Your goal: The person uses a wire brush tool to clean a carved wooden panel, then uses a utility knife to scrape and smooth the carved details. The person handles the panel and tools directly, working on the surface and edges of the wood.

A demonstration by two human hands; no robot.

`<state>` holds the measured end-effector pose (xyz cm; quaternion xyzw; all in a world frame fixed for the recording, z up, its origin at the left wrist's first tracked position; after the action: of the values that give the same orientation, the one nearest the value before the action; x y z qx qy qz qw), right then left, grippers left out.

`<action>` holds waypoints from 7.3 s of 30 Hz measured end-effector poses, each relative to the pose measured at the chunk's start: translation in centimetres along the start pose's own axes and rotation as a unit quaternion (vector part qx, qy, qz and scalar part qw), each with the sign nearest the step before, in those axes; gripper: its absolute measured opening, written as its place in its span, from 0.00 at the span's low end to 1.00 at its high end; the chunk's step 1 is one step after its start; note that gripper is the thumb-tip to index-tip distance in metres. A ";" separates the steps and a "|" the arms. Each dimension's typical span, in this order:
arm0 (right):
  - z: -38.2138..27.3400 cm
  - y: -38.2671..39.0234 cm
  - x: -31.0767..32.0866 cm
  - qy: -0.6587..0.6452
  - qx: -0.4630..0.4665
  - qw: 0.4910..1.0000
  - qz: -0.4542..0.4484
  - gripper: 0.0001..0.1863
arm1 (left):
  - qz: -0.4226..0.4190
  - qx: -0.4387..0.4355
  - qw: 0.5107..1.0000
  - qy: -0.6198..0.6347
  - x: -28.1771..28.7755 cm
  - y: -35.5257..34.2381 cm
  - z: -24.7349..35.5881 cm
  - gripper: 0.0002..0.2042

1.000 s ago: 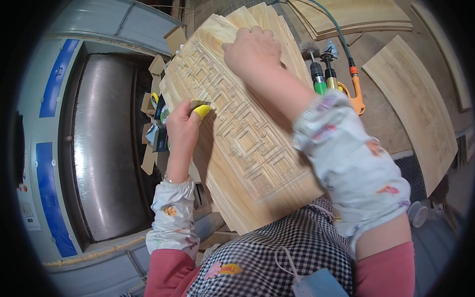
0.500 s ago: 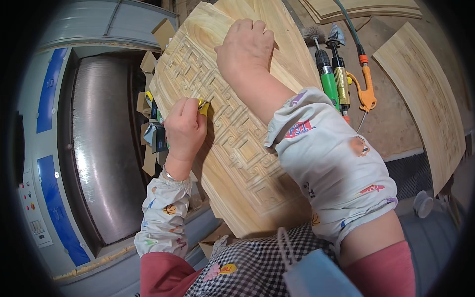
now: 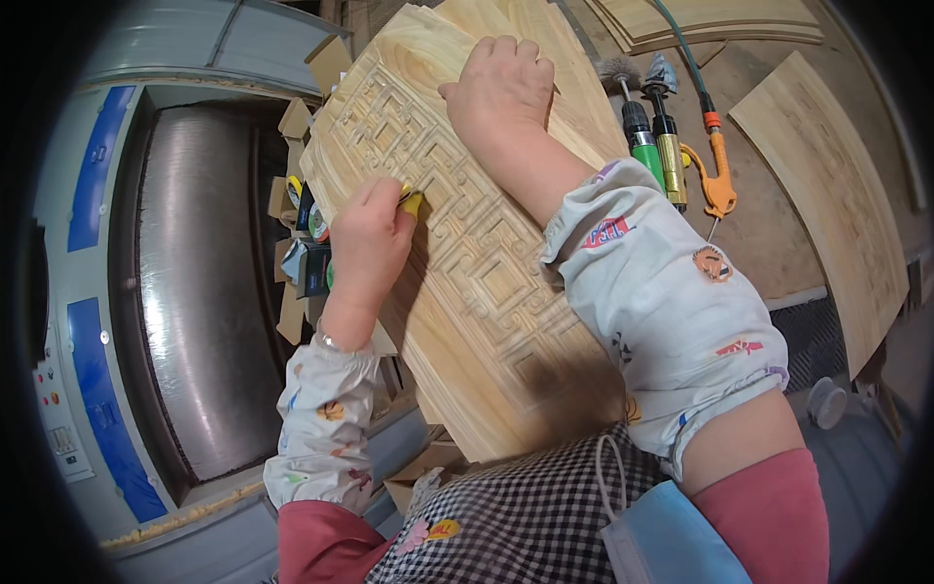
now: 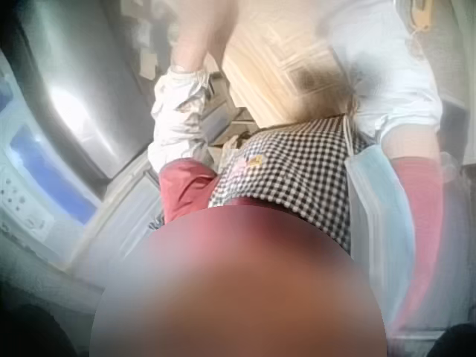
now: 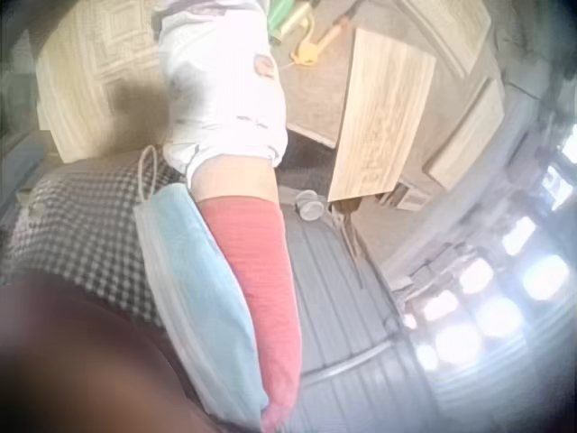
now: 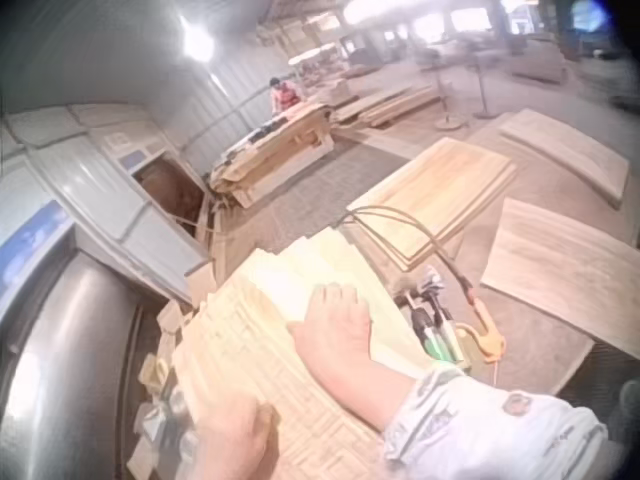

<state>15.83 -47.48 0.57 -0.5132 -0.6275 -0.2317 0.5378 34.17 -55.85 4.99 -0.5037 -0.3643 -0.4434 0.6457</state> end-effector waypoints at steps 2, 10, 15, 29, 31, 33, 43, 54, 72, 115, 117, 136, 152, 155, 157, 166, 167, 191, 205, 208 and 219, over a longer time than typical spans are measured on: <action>-0.2 0.1 -0.8 -0.015 -0.004 0.998 0.061 0.29 | 0.002 0.005 1.000 -0.005 0.1 0.2 -0.1 0.08; -0.5 0.2 -0.1 -0.003 -0.013 0.999 0.034 0.30 | -0.007 -0.018 0.999 -0.045 -0.1 0.4 0.4 0.10; -0.2 0.0 0.3 -0.019 -0.005 1.000 -0.019 0.32 | 0.027 -0.062 0.997 -0.028 -1.2 -0.6 0.6 0.10; -0.7 0.3 -0.1 -0.004 -0.023 0.998 0.055 0.28 | 0.032 -0.010 0.999 -0.026 -1.3 -0.3 0.8 0.10; -0.2 0.2 -0.1 -0.025 -0.013 0.999 0.044 0.28 | 0.027 -0.011 0.999 -0.023 -1.3 -0.4 0.7 0.10; -0.3 0.2 -0.2 -0.024 -0.010 0.999 0.047 0.28 | 0.012 0.014 0.999 -0.039 -0.7 -0.2 1.2 0.10; -1.0 0.2 0.0 -0.017 -0.019 0.999 0.035 0.28 | 0.095 0.279 0.911 0.289 0.5 1.3 -1.0 0.10; -0.8 0.0 0.0 -0.020 -0.015 1.000 0.017 0.27 | -0.017 0.179 0.984 -0.005 0.5 -0.6 0.8 0.07; -0.6 0.1 0.1 -0.016 -0.013 0.999 0.031 0.26 | 0.013 0.052 0.999 0.009 -0.2 -0.4 0.8 0.07; -0.9 -0.3 0.2 -0.037 -0.018 0.999 -0.019 0.23 | 0.030 0.205 0.959 0.192 -0.5 -0.6 -0.1 0.09; -0.4 0.0 0.6 -0.049 -0.007 0.998 -0.026 0.23 | 0.018 0.184 0.969 0.167 -0.5 -0.7 -0.1 0.09; -0.6 -0.2 0.6 -0.028 -0.006 0.999 -0.025 0.24 | -0.055 0.054 0.997 -0.023 0.8 -1.4 1.0 0.06; -0.4 -0.3 0.1 -0.015 -0.029 0.999 0.004 0.25 | 0.066 0.235 0.933 0.264 2.6 -1.7 -1.9 0.08; -0.5 -0.3 0.3 -0.021 -0.021 1.000 0.004 0.25 | -0.054 0.122 0.981 0.141 2.4 -2.2 -0.4 0.08; -0.8 -0.1 0.5 -0.044 -0.014 0.999 -0.008 0.24 | -0.080 -0.026 0.996 0.012 1.7 -2.7 -0.5 0.07; -0.4 -0.4 0.3 -0.068 -0.011 0.997 -0.022 0.26 | -0.241 -0.080 0.958 -0.134 2.6 -4.6 0.7 0.05; -0.6 -0.6 0.4 -0.045 -0.010 0.998 -0.051 0.26 | -0.245 -0.084 0.957 -0.133 2.6 -4.8 0.7 0.05; -0.6 -0.1 0.1 -0.038 -0.011 0.999 0.021 0.21 | 0.069 -0.021 0.997 -0.026 0.3 -0.4 -1.2 0.14; -0.9 0.1 0.5 -0.031 -0.010 0.999 -0.003 0.23 | -0.023 0.182 0.978 0.100 0.4 -0.8 -0.5 0.06; -0.7 -0.1 0.8 -0.034 -0.006 0.999 -0.034 0.24 | 0.011 0.062 0.996 0.060 -0.4 -1.1 0.3 0.05; -0.5 -0.2 0.8 -0.056 -0.007 0.998 -0.019 0.24 | 0.046 -0.018 0.999 0.013 -0.3 -0.9 -0.5 0.05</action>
<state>15.94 -47.64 1.48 -0.5170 -0.6646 -0.2174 0.4937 33.25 -56.35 4.88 -0.5260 -0.3243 -0.4263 0.6607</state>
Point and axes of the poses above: each hand's wrist, its own y-axis away from the middle knuckle, its own x-axis out of the back of the hand, z = x × y, the point moved 1 cm from there along -y, towards the middle knuckle, and after that the axes turned 13 degrees about y, right-handed, at the moved point
